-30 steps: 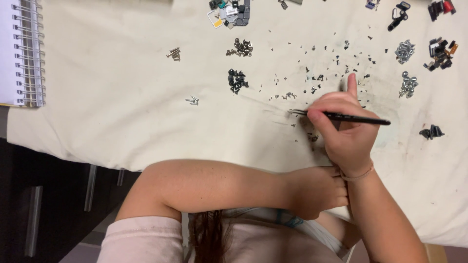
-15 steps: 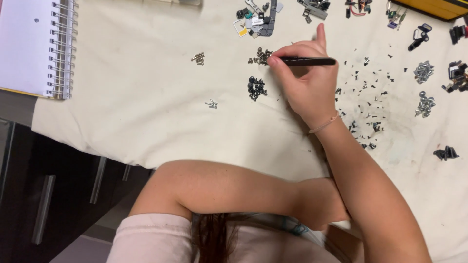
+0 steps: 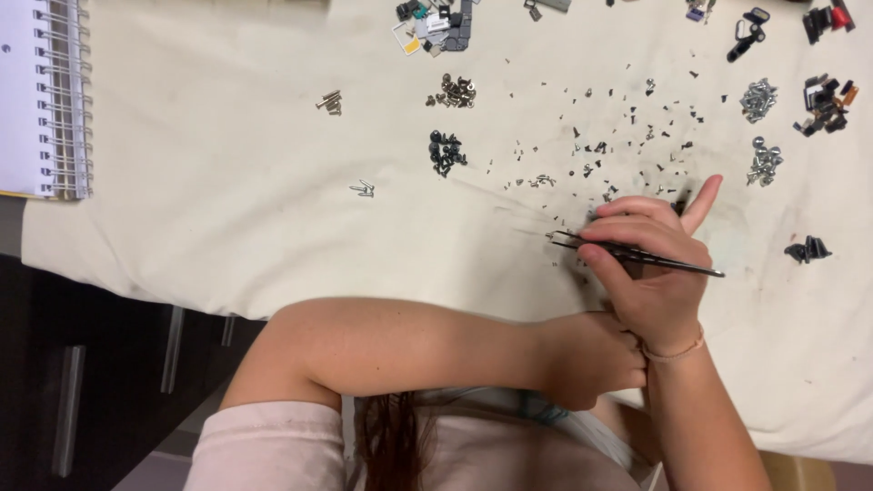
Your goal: Using tweezers to pick up and arrange tiny black components on a white surface.
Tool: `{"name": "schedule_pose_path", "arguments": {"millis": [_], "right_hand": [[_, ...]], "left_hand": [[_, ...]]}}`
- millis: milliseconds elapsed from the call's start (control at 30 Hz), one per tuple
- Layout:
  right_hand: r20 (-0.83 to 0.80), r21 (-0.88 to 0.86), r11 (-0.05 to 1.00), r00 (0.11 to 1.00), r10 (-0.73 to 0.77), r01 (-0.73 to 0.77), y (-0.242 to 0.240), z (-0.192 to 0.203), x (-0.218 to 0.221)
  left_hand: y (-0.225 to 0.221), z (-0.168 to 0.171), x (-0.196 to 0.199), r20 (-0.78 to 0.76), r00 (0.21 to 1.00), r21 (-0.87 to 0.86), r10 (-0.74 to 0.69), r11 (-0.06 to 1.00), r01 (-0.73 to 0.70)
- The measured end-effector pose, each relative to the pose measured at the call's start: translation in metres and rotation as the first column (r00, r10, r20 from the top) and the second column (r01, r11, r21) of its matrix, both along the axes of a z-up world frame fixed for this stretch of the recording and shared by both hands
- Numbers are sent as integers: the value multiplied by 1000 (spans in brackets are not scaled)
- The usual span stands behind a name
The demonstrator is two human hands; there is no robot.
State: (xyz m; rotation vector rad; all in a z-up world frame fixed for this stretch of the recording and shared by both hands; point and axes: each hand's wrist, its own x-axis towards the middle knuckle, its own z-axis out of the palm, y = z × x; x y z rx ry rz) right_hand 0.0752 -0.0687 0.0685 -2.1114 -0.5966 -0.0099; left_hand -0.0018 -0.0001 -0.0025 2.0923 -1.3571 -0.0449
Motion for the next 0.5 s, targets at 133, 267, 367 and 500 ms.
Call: {"name": "schedule_pose_path", "arguments": {"millis": [133,267,367,500], "right_hand": [[26,3,999,999,39,-39,1,2,6],[13,-31,999,999,37,-36,-2,-2,7],[39,-39,998,998,42,-41,-1,-4,9],[74,-50,998,996,43,-39,-3,-8,9]], "left_hand": [[3,2,0,148,989,94,3,995,-18],[5,7,0,221,975,166,-12,986,-25],[4,5,1,236,971,181,-25,983,-19],[4,7,0,267,964,180,-4,983,-46]]}}
